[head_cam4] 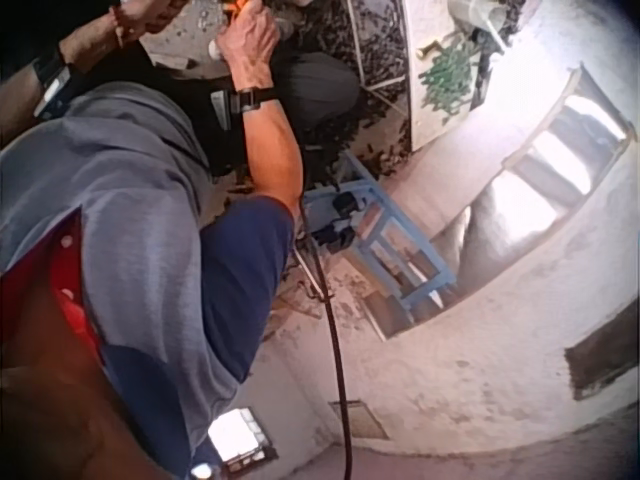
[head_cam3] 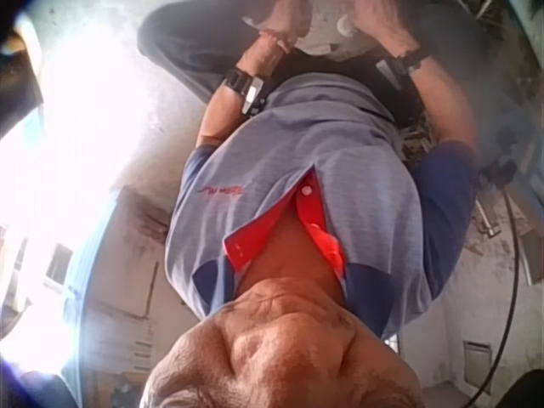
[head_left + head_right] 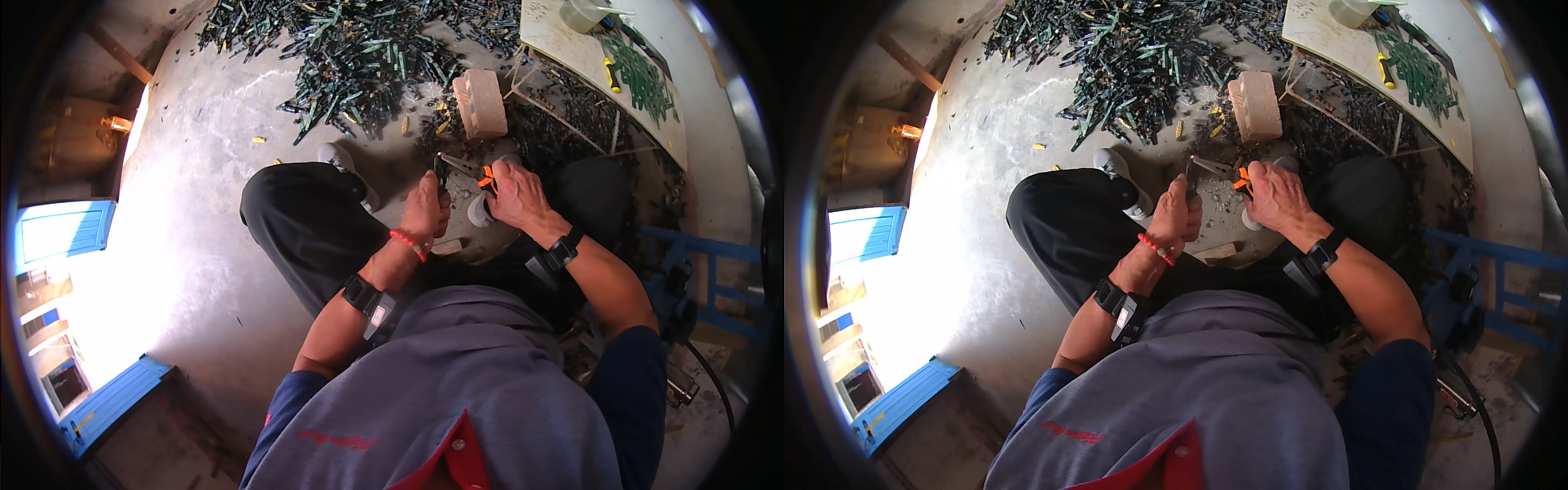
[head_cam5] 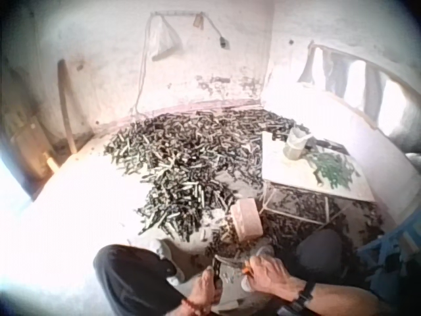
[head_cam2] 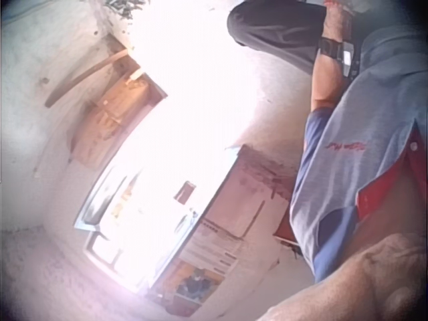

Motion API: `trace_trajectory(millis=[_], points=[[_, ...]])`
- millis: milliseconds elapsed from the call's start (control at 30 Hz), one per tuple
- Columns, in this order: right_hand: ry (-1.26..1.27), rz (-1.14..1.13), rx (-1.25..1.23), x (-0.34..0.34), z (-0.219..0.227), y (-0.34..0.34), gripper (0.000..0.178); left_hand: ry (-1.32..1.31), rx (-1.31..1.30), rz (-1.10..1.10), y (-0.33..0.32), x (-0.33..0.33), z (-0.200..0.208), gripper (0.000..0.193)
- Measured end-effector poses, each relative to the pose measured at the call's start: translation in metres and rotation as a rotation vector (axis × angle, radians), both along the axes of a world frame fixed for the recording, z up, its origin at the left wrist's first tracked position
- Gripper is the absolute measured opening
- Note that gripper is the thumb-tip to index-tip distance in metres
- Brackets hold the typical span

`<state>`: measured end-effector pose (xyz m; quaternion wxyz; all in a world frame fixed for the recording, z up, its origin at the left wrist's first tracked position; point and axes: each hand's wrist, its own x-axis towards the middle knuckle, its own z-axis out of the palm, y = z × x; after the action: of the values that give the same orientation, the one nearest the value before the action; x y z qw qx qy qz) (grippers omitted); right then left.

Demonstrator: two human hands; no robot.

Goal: The person sits on the floor and uses pliers and a screwdriver to remove components from green circuit boards. They repeatedly strip parts off the boards and place the removed pieces into a pile on the floor.

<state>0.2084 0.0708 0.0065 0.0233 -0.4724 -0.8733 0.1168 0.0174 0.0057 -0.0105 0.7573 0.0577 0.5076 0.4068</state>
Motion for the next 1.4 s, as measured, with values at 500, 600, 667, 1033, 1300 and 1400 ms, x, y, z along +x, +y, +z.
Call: trace_trajectory(millis=[500, 600, 667, 1033, 1300, 1400], points=[[0.916, -0.404, -1.310, -0.004, 0.042, -0.050, 0.014, 0.343, 0.306, 0.158, 0.006, 0.011, -0.018, 0.057], [0.593, -0.356, -0.715, -0.001, 0.022, -0.047, 0.015, 0.154, 0.242, 0.167, 0.005, 0.007, -0.005, 0.055], [0.446, -0.341, -0.594, -0.003, 0.015, -0.046, 0.021, 0.184, 0.240, 0.177, 0.004, 0.009, -0.009, 0.056], [0.229, -0.254, -0.286, -0.028, 0.009, -0.049, 0.031, 0.284, 0.244, 0.185, 0.001, 0.012, -0.014, 0.059], [0.220, -0.323, -0.311, -0.034, 0.013, -0.051, 0.029, 0.333, 0.265, 0.179, 0.002, 0.012, -0.005, 0.061], [0.223, -0.333, -0.320, -0.033, 0.012, -0.052, 0.029, 0.325, 0.262, 0.169, 0.002, 0.012, -0.008, 0.061]])
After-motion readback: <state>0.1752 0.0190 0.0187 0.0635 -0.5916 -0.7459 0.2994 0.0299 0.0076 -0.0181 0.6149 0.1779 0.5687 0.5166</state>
